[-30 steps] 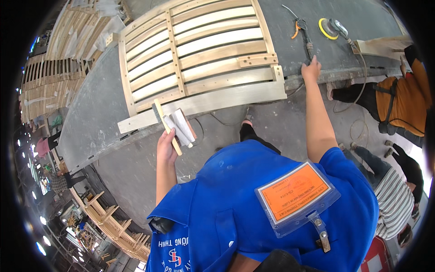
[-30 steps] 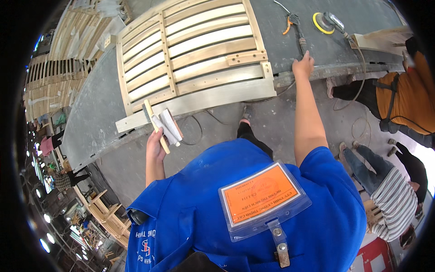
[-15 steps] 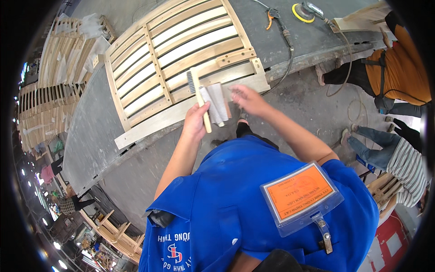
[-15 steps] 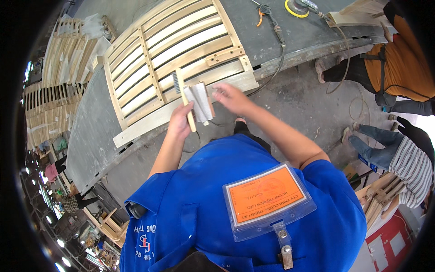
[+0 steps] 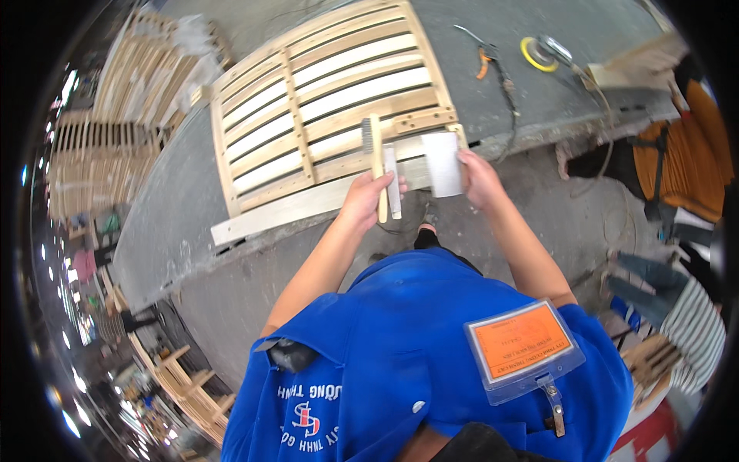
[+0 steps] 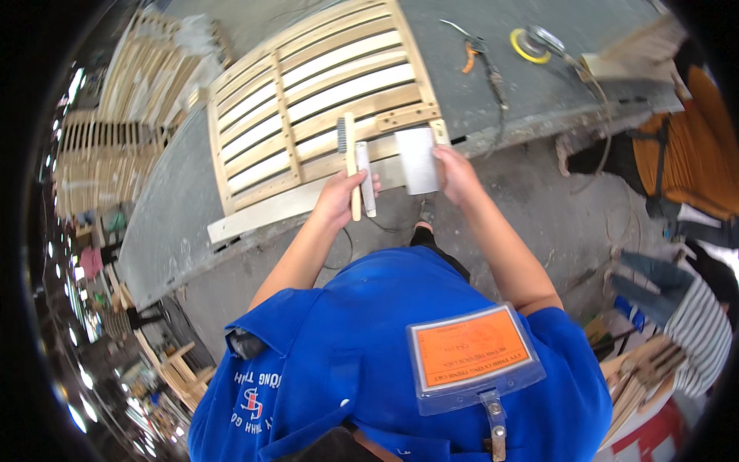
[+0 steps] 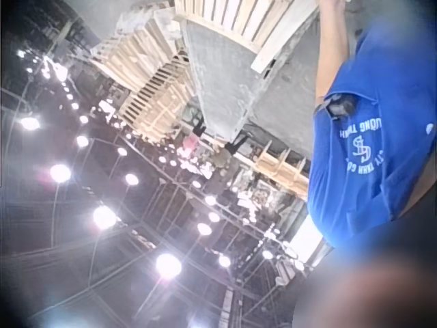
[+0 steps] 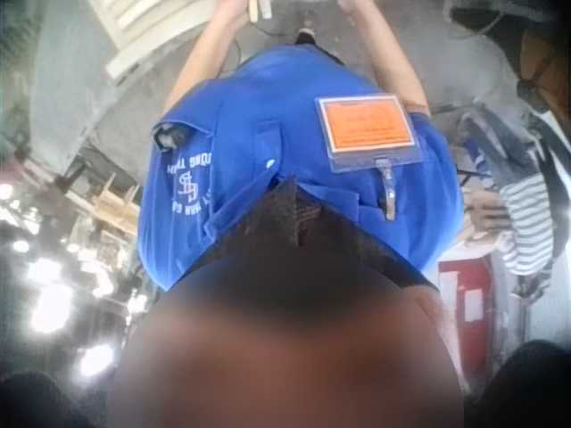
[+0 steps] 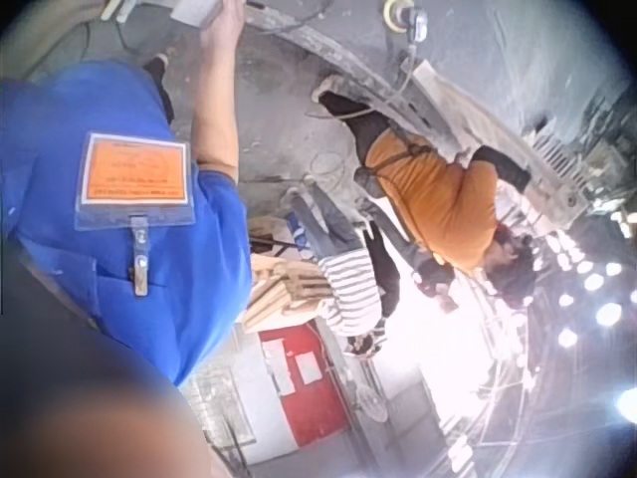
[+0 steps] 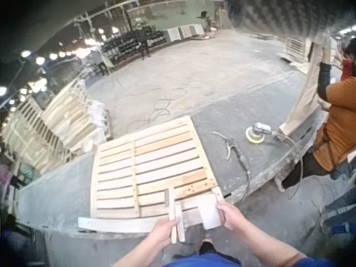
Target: The person cleans a white slatted wooden panel using a brush and a cloth, then stacks it with other panels. The person repeats the cleaning process on another panel, flipping it over to clean both sides.
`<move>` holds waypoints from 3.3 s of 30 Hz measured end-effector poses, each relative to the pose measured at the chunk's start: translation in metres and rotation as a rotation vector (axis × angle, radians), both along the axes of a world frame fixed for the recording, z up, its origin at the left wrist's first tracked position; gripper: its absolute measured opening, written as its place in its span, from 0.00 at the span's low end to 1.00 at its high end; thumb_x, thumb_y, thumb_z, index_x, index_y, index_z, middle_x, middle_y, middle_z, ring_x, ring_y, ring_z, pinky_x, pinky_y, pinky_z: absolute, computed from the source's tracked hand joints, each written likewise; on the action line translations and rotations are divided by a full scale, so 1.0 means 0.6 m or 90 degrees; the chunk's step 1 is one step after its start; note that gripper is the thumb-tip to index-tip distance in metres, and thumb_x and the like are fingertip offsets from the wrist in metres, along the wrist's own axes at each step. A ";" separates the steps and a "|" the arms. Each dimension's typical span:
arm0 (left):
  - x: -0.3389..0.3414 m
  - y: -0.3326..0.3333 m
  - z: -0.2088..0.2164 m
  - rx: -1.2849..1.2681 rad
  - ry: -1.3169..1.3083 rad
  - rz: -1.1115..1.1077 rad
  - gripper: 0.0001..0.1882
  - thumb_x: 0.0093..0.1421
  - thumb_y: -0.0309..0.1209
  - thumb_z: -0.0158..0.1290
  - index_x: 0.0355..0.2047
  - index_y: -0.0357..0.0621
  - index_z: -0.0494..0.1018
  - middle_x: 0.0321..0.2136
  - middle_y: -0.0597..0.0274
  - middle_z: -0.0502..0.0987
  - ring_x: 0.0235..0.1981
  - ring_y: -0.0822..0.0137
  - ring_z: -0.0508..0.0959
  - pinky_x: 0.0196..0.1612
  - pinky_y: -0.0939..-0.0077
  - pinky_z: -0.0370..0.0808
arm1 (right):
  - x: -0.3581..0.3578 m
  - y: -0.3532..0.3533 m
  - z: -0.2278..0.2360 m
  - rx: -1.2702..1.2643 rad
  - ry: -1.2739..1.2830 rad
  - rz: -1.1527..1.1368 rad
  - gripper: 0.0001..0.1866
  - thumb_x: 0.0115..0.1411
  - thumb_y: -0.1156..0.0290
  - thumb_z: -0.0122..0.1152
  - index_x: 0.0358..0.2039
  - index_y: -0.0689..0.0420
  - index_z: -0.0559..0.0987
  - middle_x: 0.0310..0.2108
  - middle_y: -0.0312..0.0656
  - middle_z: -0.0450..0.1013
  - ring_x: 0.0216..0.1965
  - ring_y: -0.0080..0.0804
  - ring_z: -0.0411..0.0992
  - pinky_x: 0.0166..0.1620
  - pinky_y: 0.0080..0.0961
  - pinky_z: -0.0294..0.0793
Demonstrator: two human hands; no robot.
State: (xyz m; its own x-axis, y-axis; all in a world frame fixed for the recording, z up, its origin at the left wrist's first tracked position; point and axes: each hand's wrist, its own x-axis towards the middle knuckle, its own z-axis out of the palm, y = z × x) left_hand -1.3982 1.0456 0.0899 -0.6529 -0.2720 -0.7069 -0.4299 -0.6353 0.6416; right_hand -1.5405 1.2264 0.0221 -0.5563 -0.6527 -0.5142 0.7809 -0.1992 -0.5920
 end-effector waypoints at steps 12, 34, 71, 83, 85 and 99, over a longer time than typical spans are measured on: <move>0.252 -0.075 -0.052 -0.062 0.010 0.317 0.10 0.61 0.28 0.46 0.41 0.38 0.64 0.28 0.58 0.73 0.25 0.68 0.74 0.28 0.75 0.75 | 0.065 -0.135 0.006 0.112 1.085 0.265 0.18 0.50 0.81 0.51 0.44 0.61 0.73 0.48 0.45 0.69 0.48 0.45 0.67 0.51 0.31 0.66; 0.814 -0.215 -0.109 -0.114 -0.070 0.608 0.07 0.60 0.28 0.48 0.36 0.40 0.63 0.22 0.63 0.71 0.18 0.72 0.70 0.22 0.79 0.69 | 0.502 -0.611 -0.076 -0.148 1.349 0.647 0.21 0.55 0.74 0.50 0.51 0.62 0.67 0.57 0.45 0.60 0.60 0.45 0.55 0.59 0.40 0.56; 0.820 -0.458 -0.076 -0.140 -0.045 0.667 0.10 0.58 0.28 0.51 0.39 0.37 0.68 0.27 0.64 0.74 0.25 0.74 0.74 0.26 0.81 0.72 | 0.793 -0.815 0.100 -0.061 1.018 0.514 0.17 0.49 0.73 0.59 0.42 0.55 0.73 0.41 0.47 0.62 0.45 0.43 0.63 0.48 0.35 0.63; 0.801 -0.432 -0.034 -0.147 0.131 0.493 0.09 0.56 0.28 0.53 0.35 0.36 0.69 0.22 0.64 0.74 0.23 0.77 0.73 0.25 0.81 0.70 | 0.750 -0.863 0.117 0.023 0.173 0.893 0.15 0.61 0.62 0.51 0.40 0.62 0.74 0.38 0.39 0.72 0.43 0.24 0.66 0.46 0.23 0.64; 0.809 -0.429 -0.033 -0.139 0.138 0.452 0.09 0.56 0.28 0.53 0.35 0.36 0.68 0.23 0.64 0.74 0.23 0.77 0.73 0.25 0.82 0.70 | 0.750 -0.860 0.126 -0.014 0.194 0.883 0.15 0.62 0.62 0.50 0.40 0.62 0.73 0.38 0.41 0.72 0.41 0.26 0.68 0.46 0.24 0.66; 0.917 -0.374 -0.123 0.008 0.063 0.617 0.05 0.59 0.29 0.50 0.33 0.42 0.68 0.25 0.66 0.72 0.24 0.75 0.72 0.25 0.82 0.69 | 0.670 -0.709 0.153 0.140 -0.121 0.730 0.19 0.65 0.51 0.31 0.43 0.52 0.64 0.27 0.44 0.70 0.28 0.38 0.72 0.36 0.44 0.75</move>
